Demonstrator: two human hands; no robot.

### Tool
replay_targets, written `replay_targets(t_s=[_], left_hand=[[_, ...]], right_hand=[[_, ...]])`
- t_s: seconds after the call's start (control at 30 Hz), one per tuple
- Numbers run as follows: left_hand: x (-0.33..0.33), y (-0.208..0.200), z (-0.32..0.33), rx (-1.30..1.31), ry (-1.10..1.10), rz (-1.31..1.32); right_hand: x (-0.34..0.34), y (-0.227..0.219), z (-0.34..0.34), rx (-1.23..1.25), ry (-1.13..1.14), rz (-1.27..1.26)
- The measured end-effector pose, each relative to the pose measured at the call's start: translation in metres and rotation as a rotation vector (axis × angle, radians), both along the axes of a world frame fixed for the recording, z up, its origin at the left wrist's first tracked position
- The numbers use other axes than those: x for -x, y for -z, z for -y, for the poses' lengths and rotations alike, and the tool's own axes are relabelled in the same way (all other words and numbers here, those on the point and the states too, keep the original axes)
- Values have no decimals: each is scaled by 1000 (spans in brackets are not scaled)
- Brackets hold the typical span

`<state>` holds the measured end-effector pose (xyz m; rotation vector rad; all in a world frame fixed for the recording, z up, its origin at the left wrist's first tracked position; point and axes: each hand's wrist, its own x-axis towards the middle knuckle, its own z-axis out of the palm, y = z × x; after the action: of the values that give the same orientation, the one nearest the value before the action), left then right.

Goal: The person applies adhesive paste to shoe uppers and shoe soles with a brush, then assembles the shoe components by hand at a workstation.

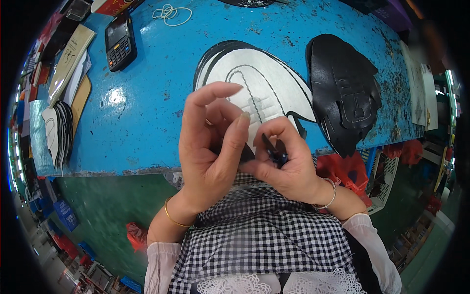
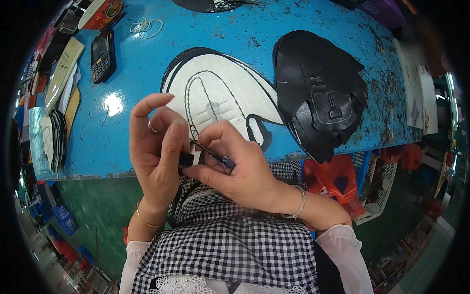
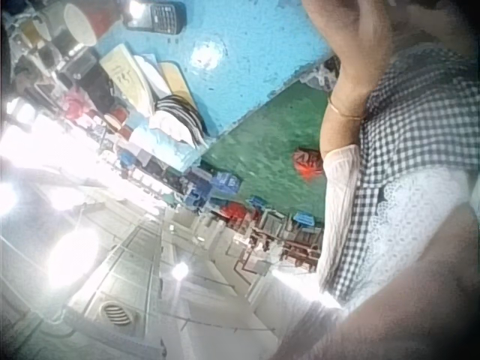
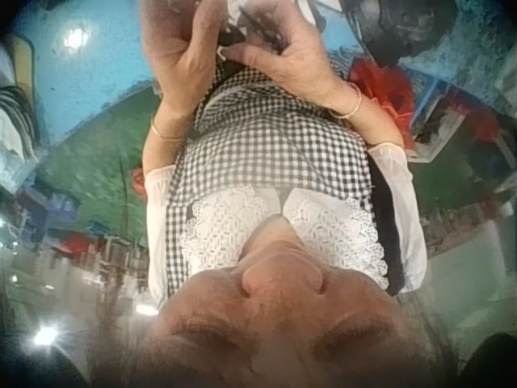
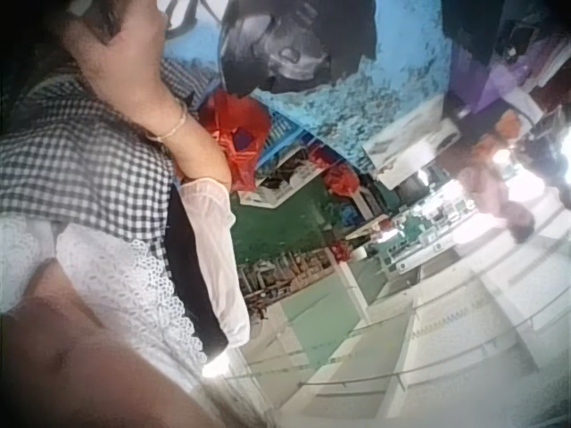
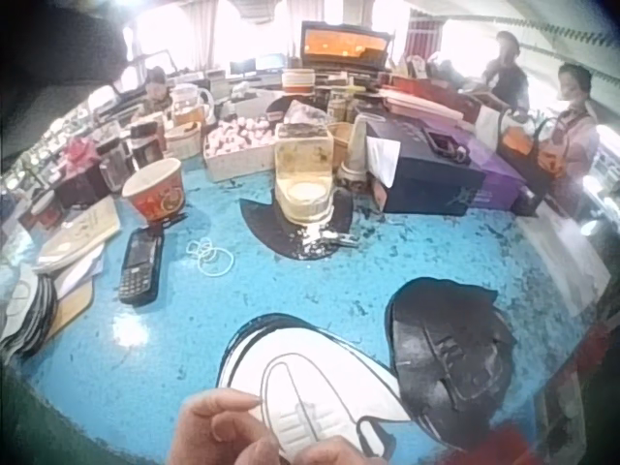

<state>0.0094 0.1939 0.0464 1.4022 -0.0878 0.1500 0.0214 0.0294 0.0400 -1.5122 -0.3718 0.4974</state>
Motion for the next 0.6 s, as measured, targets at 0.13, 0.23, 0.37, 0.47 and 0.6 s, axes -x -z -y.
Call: replay_targets(t_s=[0.13,0.23,0.37,0.47,0.6], left_hand=[[2,-5,7,76,-72,-94],[2,-1,4,80,-66,-87],[3,5,1,-65,-35,57],[3,1,-4,-162,36,105],[8,-12,-8,7,64,-99]], right_hand=[[-7,-2,1,70,-8,181],[-7,-2,0,91,-25,115],[-8,0,-5,24,63,2],[-9,-2,0,-44,48,-190],[-20,-7,24,111,-159,28]])
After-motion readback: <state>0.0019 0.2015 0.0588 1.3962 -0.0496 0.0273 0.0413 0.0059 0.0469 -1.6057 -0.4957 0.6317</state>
